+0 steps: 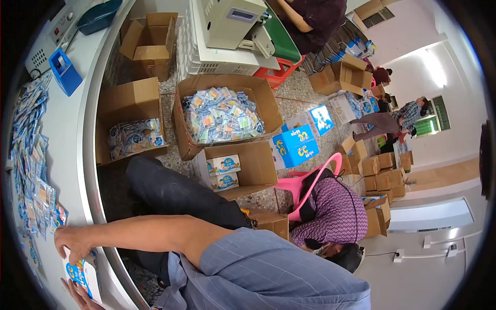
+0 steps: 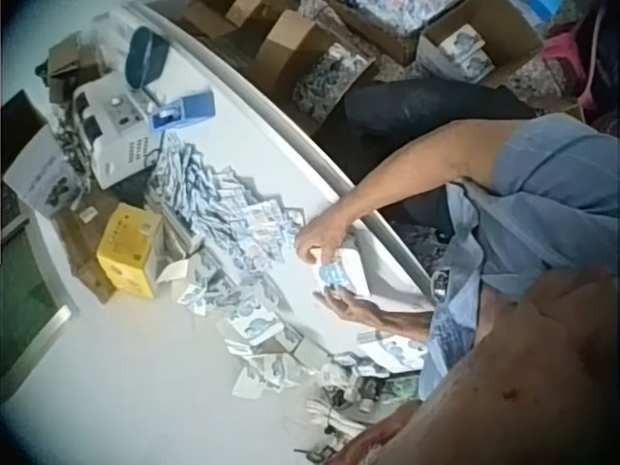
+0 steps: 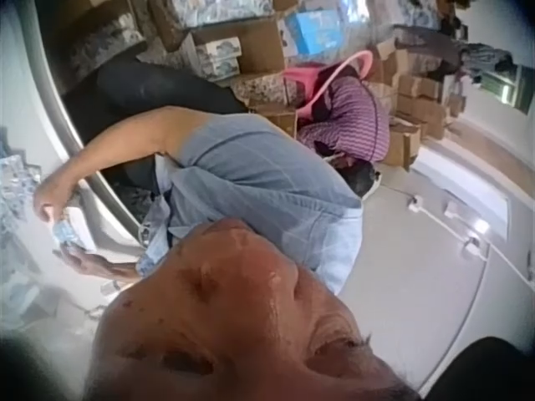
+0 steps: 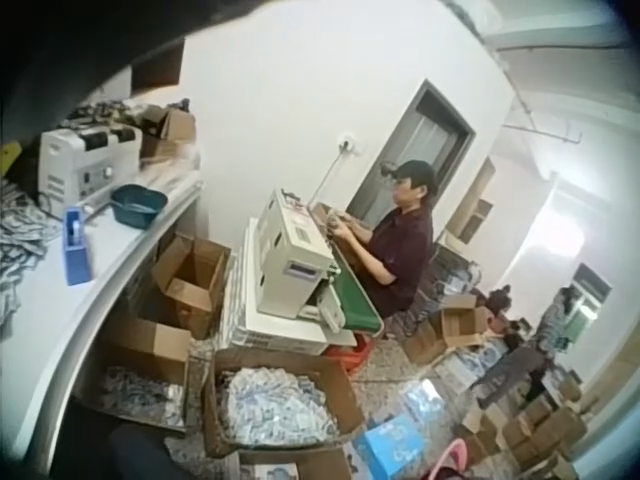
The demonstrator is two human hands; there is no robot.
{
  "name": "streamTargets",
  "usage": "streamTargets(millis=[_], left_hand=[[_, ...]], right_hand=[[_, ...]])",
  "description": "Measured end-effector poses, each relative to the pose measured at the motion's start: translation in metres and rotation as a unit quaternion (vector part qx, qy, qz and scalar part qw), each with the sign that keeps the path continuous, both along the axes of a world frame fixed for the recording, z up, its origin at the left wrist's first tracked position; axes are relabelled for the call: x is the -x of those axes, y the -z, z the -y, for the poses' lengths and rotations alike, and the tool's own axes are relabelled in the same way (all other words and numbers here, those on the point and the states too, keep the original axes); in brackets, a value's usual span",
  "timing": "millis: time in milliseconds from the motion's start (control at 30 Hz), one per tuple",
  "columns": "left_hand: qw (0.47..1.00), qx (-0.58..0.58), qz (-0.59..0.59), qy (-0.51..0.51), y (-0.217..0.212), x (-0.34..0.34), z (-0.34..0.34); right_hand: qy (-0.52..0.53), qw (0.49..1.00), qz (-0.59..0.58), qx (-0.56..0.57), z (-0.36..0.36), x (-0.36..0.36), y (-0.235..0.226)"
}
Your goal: Sort and pack stacks of small blue product packets into cardboard boxes.
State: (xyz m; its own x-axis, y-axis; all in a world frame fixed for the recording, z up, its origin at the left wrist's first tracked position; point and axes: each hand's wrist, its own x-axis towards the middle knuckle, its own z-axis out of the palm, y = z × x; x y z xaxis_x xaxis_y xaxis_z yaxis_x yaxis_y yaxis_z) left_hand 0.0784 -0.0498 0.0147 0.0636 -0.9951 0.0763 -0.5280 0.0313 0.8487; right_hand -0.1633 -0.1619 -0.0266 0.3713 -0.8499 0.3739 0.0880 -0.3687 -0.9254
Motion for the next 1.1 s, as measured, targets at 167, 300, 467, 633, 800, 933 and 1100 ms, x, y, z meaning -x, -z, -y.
streamTargets(millis=[167,300,467,633,800,933,1100], left_hand=[[0.969,0.107,0.195,0.107,0.002,0.024,-0.007],[0.934,0.177,0.253,0.178,-0.02,0.045,-0.026],[0.862,0.276,0.378,0.194,0.008,0.032,-0.02],[0.894,0.242,0.311,0.213,-0.019,0.054,-0.026],[0.882,0.298,0.314,0.188,-0.003,0.053,-0.022],[0.869,0.316,0.344,0.165,-0.011,0.062,-0.025],[0.852,0.354,0.35,0.163,0.004,0.057,-0.015]], right_hand=[[0.092,0.964,-0.004,0.248,-0.002,-0.005,0.024],[-0.054,0.949,-0.08,0.3,-0.016,0.003,0.026],[0.004,0.91,-0.116,0.398,-0.038,0.039,0.009],[-0.017,0.919,-0.072,0.388,-0.027,0.018,0.028],[0.04,0.91,-0.098,0.401,-0.033,0.003,0.041],[-0.02,0.944,-0.019,0.329,-0.028,-0.012,0.05],[-0.045,0.947,0.0,0.319,-0.016,-0.002,0.052]])
